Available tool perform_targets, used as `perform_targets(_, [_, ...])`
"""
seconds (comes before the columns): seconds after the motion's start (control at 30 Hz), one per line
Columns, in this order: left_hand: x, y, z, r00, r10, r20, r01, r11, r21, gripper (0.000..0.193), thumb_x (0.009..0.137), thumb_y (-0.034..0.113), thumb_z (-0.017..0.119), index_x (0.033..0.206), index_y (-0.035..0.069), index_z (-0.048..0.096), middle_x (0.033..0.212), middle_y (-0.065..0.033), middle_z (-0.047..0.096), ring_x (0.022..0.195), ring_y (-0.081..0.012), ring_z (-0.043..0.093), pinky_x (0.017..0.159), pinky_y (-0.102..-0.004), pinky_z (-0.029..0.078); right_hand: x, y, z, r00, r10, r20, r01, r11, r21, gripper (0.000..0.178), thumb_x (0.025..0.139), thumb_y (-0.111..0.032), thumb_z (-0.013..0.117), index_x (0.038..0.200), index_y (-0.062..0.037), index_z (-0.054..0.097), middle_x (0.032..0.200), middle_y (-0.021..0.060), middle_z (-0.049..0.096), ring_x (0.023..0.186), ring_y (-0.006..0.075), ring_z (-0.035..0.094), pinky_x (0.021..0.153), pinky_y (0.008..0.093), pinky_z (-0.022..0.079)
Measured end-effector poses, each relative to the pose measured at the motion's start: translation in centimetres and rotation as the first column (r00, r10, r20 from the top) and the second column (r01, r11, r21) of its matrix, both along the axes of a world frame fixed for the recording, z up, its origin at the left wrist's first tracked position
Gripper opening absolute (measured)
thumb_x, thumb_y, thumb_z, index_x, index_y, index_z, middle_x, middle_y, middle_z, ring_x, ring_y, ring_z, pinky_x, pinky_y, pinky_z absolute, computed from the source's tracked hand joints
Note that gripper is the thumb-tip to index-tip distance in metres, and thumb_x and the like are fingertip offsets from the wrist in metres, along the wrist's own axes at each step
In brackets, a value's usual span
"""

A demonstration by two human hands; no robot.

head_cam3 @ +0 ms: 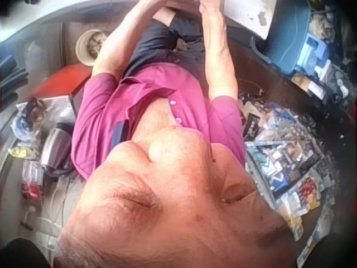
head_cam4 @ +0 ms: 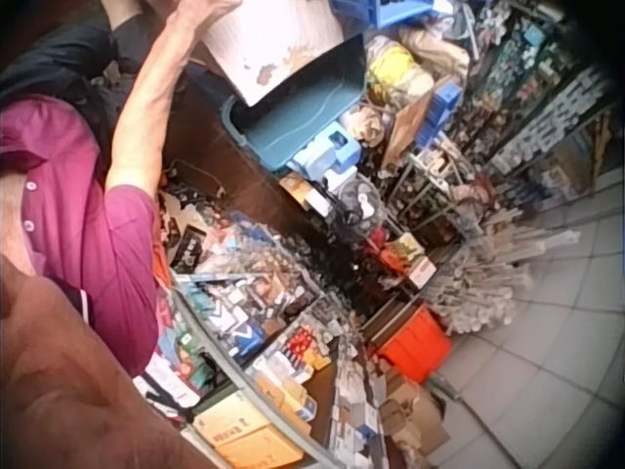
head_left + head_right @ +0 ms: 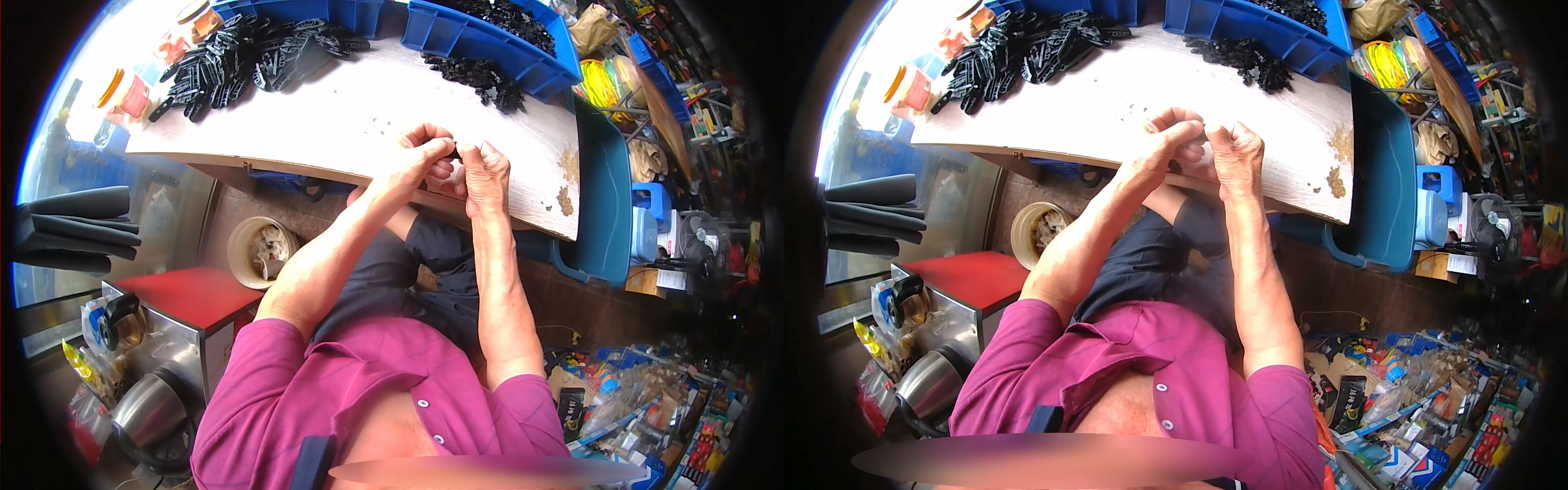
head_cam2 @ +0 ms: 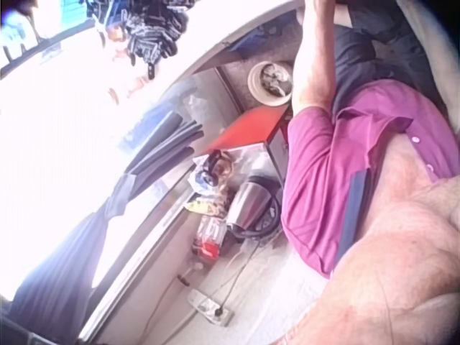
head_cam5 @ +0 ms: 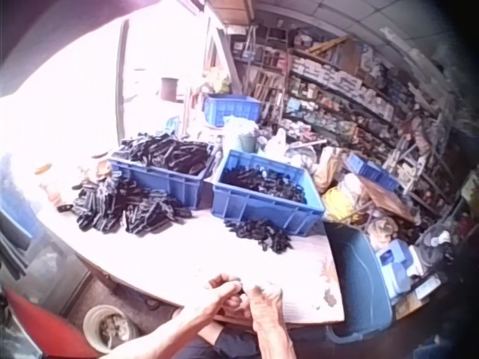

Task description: The person repeatedly picks up small black plastic parts and fits smaller clips onto them to assemble components by hand.

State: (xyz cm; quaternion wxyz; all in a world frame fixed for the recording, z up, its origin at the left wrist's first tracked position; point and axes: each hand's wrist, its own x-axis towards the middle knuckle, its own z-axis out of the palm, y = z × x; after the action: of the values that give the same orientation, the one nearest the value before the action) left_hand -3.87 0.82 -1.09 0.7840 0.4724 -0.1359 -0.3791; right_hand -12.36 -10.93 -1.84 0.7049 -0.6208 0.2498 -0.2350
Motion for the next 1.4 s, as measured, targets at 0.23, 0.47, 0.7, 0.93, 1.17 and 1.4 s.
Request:
perform_targets(0.23, [-0.3,-0.6,-1.1,0.990,-0.021,0.139,0.021,1.000,-0.005,0.024,0.089,0.020,0.065,0.104,0.001,0.059,0.083,-0.0038,0.063,0.068,-0.0077,0.060,0.061,-0.0214,0.051,-0.8,-0.7,0.8,0.994,-0.017,0.112,0.007,0.996,0.094,0.028,0.088,-0.028,0.061,0.072,-0.0061,0.054,0.054,-0.0006,0.044,0.040,0.0106,0.044,0.045,0.0329,0.053])
perform_targets(0.47, [-0.7,-0.6,-1.8,0.971,-0.069,0.227,0.068,0.998,0.011,0.034,0.090,0.023,0.066,0.112,-0.002,0.055,0.090,-0.0053,0.063,0.077,-0.0098,0.059,0.069,-0.0241,0.051,-3.1,-7.2,3.7,0.756,-0.651,-0.073,0.608,0.655,0.449,0.035,0.090,-0.038,0.056,0.089,-0.0024,0.055,0.046,0.0067,0.038,0.042,0.0247,0.050,0.061,0.0564,0.058])
perform_targets(0.7, [-1.0,-1.4,-2.7,0.945,-0.059,0.321,0.063,0.998,-0.002,0.020,0.091,0.017,0.063,0.105,0.002,0.060,0.084,-0.0004,0.060,0.074,-0.0068,0.054,0.066,-0.0225,0.045,-3.1,-9.6,2.1,0.829,-0.556,-0.065,0.559,0.816,0.147,0.023,0.089,-0.025,0.064,0.093,-0.0038,0.057,0.055,0.0071,0.052,0.045,0.0160,0.053,0.049,0.0375,0.056])
perform_targets(0.93, [-1.2,-1.3,-3.2,0.889,-0.002,0.458,-0.016,0.999,0.035,0.018,0.093,0.017,0.060,0.104,0.002,0.059,0.080,0.0012,0.057,0.070,-0.0053,0.049,0.061,-0.0218,0.041,2.9,-9.4,2.3,0.930,-0.330,-0.162,0.321,0.944,-0.076,0.023,0.085,-0.018,0.071,0.101,-0.0043,0.062,0.052,0.0023,0.050,0.040,0.0109,0.048,0.049,0.0335,0.056])
perform_targets(1.17, [-1.7,-1.2,-2.2,0.871,-0.019,0.491,-0.038,0.994,0.107,0.019,0.093,0.018,0.059,0.104,0.002,0.061,0.081,0.0023,0.059,0.067,-0.0032,0.047,0.060,-0.0212,0.040,6.9,-10.1,2.3,0.827,-0.482,-0.288,0.318,0.825,-0.468,0.017,0.076,-0.019,0.076,0.088,-0.0071,0.072,0.066,0.0035,0.060,0.045,0.0128,0.055,0.040,0.0292,0.051])
perform_targets(1.4, [-1.4,-0.5,-1.3,0.789,0.067,0.611,-0.182,0.975,0.129,0.022,0.089,0.017,0.061,0.101,-0.001,0.063,0.086,-0.0113,0.068,0.076,-0.0169,0.064,0.069,-0.0294,0.050,8.2,-9.4,2.0,0.804,-0.490,-0.336,0.125,0.693,-0.710,0.021,0.075,-0.028,0.075,0.088,-0.0112,0.075,0.074,0.0066,0.069,0.053,0.0174,0.063,0.043,0.0300,0.054])
